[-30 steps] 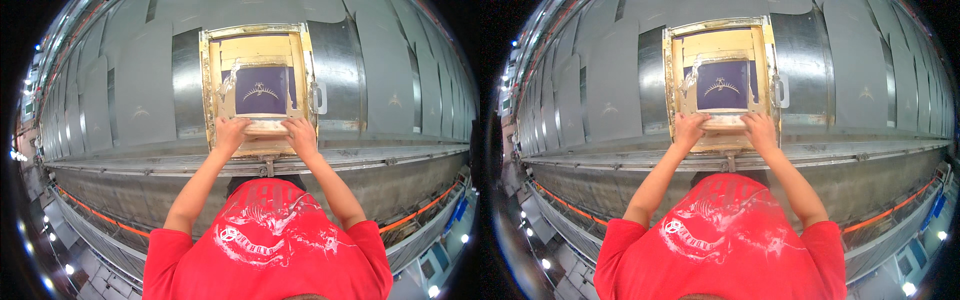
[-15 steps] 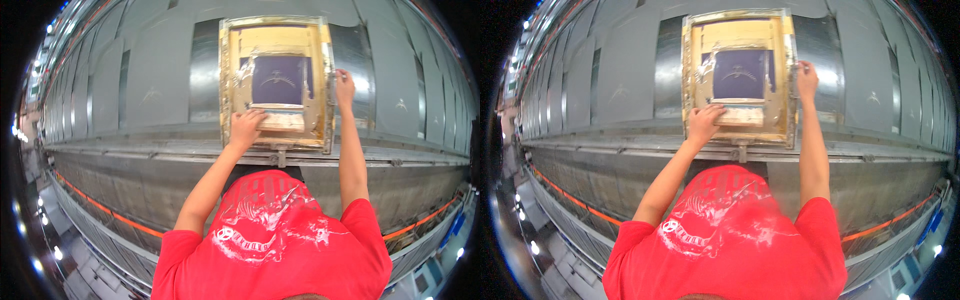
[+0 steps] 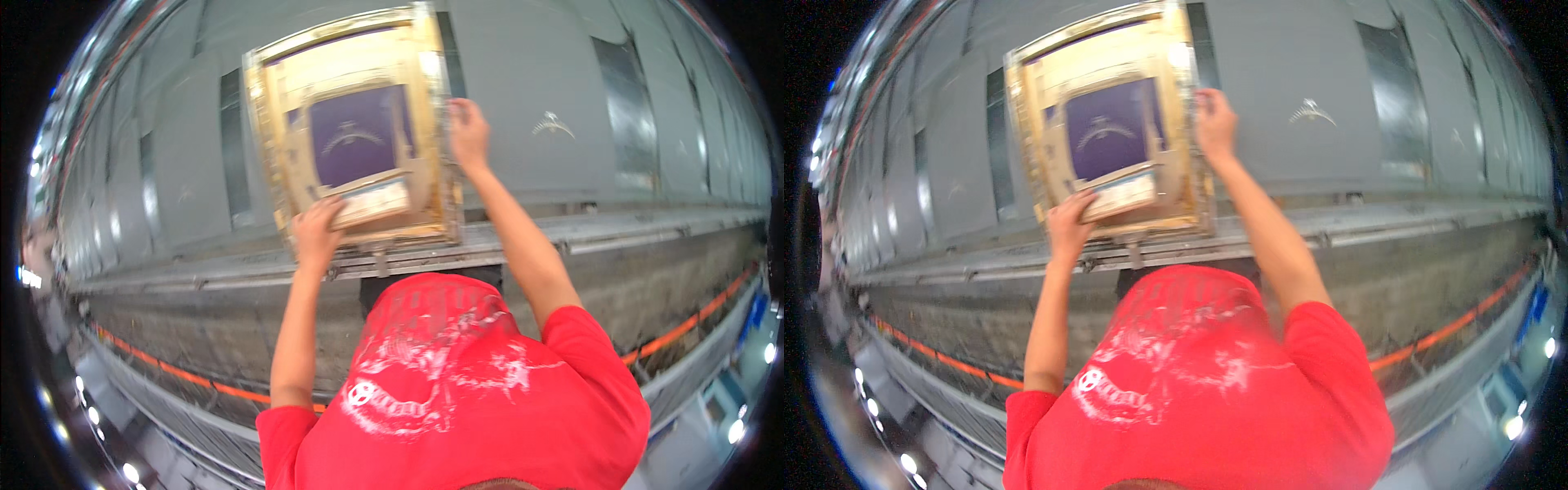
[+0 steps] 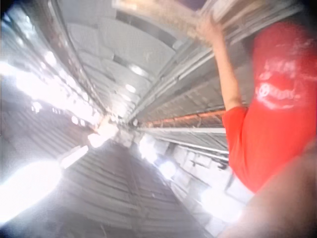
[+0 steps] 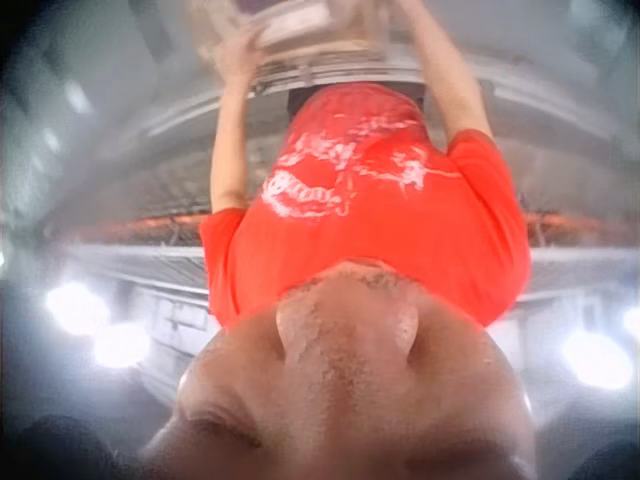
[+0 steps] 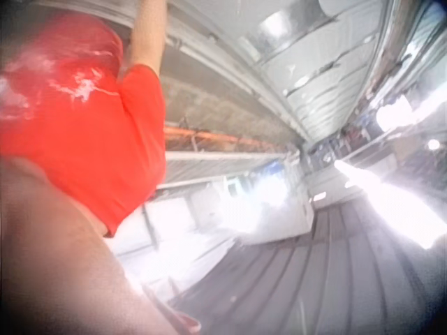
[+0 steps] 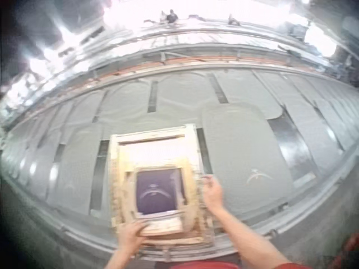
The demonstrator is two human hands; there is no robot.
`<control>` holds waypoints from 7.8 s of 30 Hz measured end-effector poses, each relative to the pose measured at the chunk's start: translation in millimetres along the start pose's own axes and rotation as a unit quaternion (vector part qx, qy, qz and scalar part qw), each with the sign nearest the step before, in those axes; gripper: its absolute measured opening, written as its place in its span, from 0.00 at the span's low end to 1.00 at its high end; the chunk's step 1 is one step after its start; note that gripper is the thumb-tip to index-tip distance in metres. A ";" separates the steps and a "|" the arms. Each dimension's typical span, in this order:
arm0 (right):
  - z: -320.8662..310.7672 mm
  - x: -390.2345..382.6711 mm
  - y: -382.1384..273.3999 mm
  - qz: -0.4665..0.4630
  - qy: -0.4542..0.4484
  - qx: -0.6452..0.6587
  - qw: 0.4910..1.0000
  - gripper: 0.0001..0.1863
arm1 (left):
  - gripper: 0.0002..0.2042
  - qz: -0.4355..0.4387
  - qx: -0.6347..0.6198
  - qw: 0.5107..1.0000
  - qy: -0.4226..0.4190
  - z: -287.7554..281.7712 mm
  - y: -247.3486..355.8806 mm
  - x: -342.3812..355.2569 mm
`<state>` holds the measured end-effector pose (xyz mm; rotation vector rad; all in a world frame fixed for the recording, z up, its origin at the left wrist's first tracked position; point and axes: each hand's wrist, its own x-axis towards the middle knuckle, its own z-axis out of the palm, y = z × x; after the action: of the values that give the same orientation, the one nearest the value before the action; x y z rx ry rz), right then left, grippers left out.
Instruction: The person uses a squeegee to pull ink across a screen printing frame placed over a garment on a conveyor. They repeatedly lift the screen, reposition it, and pull the squeegee to apply ink. The person briefly touches their face before continuing the printing process.
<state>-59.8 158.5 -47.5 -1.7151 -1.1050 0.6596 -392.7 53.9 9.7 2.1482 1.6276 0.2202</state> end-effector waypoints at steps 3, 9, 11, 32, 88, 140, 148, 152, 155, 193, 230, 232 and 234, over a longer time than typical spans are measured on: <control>38.7 -18.2 -16.2 0.006 0.015 -0.002 1.000 0.12 | 0.26 0.011 0.003 1.000 -0.008 -21.2 -34.1 -4.7; 68.6 -19.3 -42.4 0.046 0.028 0.045 0.998 0.09 | 0.28 0.063 0.081 0.995 0.013 -33.4 -67.9 -5.1; 65.5 -18.8 -38.7 0.057 0.030 0.047 0.997 0.09 | 0.28 0.078 0.088 0.993 0.025 -33.0 -71.2 -1.9; 38.8 -4.9 -54.5 -0.190 -0.096 -0.431 0.877 0.24 | 0.27 0.135 0.114 0.981 0.076 -20.5 -103.5 43.0; 107.4 -12.6 -87.7 -0.186 -0.237 -0.268 0.915 0.19 | 0.17 0.043 0.085 0.991 -0.094 -63.8 -110.7 189.4; 122.9 -49.2 -14.1 0.084 0.016 -0.042 0.995 0.08 | 0.29 0.108 0.077 0.991 0.027 -35.3 -143.0 -51.2; 107.0 -48.1 -17.7 0.016 -0.031 -0.224 0.974 0.13 | 0.30 0.123 0.103 0.986 0.033 -21.0 -152.5 -43.1; 94.2 -33.9 -41.1 -0.137 -0.093 -0.376 0.912 0.21 | 0.29 0.137 0.095 0.983 0.080 -23.6 -167.6 42.4; 108.8 -25.8 -104.3 -0.208 -0.154 -0.331 0.907 0.25 | 0.26 0.083 0.076 0.994 -0.016 -58.7 -171.3 120.9; 131.9 -160.4 -94.8 -0.182 -0.280 -0.302 0.893 0.26 | 0.21 0.097 0.024 0.994 -0.034 -41.9 -168.4 40.2; 126.4 -24.4 -6.0 0.009 0.002 -0.134 0.991 0.15 | 0.26 0.102 -0.018 0.995 0.010 -37.8 -156.9 0.0; 133.8 -21.9 -19.6 -0.043 0.075 -0.142 0.986 0.15 | 0.29 0.104 -0.030 0.994 0.024 -35.0 -167.4 -9.6; 140.0 -38.0 -55.9 -0.011 0.048 -0.132 0.990 0.16 | 0.29 0.107 -0.039 0.992 0.050 -34.6 -182.6 -20.2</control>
<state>-211.6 191.8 -53.8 -1.9354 -1.1826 0.4262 -571.9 82.5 -35.2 2.2829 1.4125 0.4551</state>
